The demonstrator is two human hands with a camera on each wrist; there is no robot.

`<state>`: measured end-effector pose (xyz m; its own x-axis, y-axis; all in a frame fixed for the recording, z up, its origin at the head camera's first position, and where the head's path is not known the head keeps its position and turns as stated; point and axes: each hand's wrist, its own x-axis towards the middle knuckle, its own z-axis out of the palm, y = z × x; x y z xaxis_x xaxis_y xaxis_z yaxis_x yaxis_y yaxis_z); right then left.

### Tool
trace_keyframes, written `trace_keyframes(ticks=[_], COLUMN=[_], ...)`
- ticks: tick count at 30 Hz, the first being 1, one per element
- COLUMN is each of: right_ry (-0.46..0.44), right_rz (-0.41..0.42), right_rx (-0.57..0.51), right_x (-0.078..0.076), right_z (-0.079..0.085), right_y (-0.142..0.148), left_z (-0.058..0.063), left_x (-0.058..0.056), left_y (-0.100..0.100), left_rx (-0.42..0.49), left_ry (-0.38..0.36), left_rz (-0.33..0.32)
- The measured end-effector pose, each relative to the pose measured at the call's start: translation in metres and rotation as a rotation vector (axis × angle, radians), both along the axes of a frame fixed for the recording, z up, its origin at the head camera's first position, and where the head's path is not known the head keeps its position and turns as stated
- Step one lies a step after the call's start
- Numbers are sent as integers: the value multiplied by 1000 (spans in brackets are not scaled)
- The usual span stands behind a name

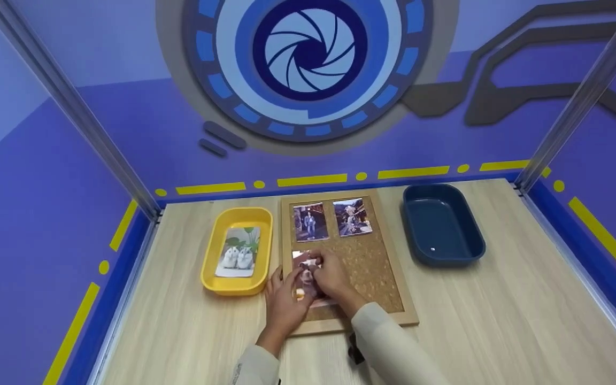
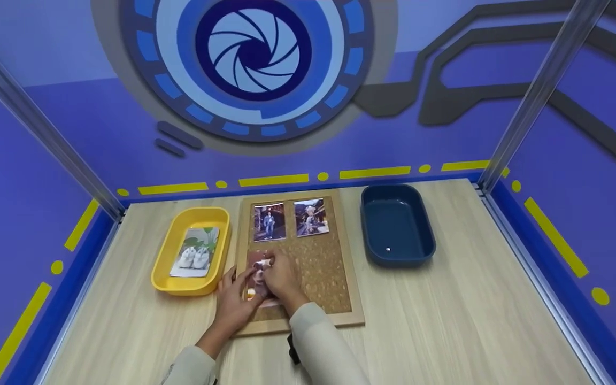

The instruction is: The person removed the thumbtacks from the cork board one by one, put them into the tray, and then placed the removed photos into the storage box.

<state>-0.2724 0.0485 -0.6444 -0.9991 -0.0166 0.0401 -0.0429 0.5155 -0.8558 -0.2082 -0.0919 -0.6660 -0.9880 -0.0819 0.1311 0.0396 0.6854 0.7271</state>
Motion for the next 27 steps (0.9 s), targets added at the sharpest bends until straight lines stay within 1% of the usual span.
trace_keyframes(ticks=[3, 8, 17, 22, 27], right_ry=[-14, -7, -37, -47, -33], right_rz=[-9, -31, -20, -34, -73], right_rx=[-8, -16, -45, -65, -30], right_x=[0, -2, -5, -5, -4], right_z=[0, 0, 5, 6, 3], right_y=[-1, -1, -4, -4, -5], left_z=[0, -2, 0, 2, -1], left_x=[0, -1, -1, -1, 0], left_y=[0, 1, -2, -3, -1], left_rx=[2, 16, 18, 17, 14], left_ry=[-2, -12, -25, -33, 1], left_rz=[-1, 0, 11, 12, -2])
